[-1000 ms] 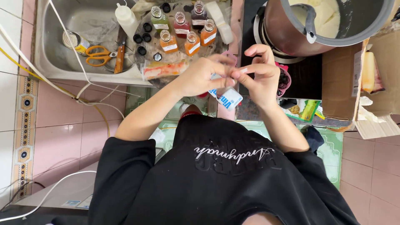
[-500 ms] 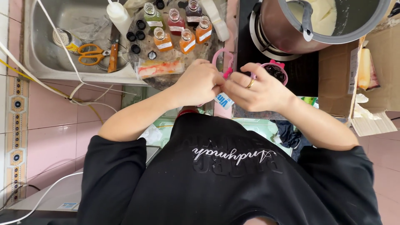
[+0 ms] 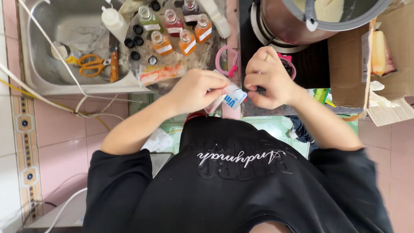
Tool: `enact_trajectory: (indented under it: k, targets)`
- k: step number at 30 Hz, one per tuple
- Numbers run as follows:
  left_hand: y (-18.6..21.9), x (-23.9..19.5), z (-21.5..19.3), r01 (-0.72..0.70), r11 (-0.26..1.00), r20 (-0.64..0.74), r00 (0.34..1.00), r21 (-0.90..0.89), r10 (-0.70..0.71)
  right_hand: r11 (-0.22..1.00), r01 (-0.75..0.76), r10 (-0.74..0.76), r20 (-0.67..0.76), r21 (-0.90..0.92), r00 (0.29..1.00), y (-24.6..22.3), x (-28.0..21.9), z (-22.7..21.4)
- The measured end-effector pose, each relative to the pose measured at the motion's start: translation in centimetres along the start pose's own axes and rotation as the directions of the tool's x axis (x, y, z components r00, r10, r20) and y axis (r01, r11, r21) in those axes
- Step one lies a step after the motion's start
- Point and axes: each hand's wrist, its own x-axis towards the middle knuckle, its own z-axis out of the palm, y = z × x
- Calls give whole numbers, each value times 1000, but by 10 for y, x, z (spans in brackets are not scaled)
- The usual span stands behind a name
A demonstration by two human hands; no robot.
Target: The person prepares small plastic tubes filled with a creamy white liquid, adding flavored syrups and tying the ends of the tubes with pink rubber bands.
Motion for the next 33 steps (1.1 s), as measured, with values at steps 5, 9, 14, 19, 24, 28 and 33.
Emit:
enact_trajectory:
  k: [5, 9, 14, 19, 24, 28, 33]
  targets:
    - [6, 4, 21, -149, 984, -238, 964, -101, 122, 505, -157, 570, -191, 849, 799, -26, 7, 41]
    - [-9, 9, 46, -115, 940, -373, 928, -322, -14, 403, 68, 536, -295, 913, 791, -58, 3, 68]
    - [-22, 30, 55, -80, 604, -242, 951, -793, -192, 162, -248, 807, 16, 955, 590, -73, -43, 71]
    - [-43, 35, 56, -19, 482, -144, 964, -876, -223, 239, -287, 887, -89, 927, 453, -89, -96, 0]
    - [-71, 17, 62, 243, 425, 44, 904, -872, -426, 465, -455, 885, -413, 760, 214, -89, -147, -99]
    - [-81, 9, 58, 288, 419, 73, 885, -861, -459, 476, -732, 820, -546, 488, 170, -14, -202, -134]
    - [-88, -2, 47, 356, 486, 53, 845, -798, -532, 149, -984, 899, -428, 100, 93, 106, -269, -115]
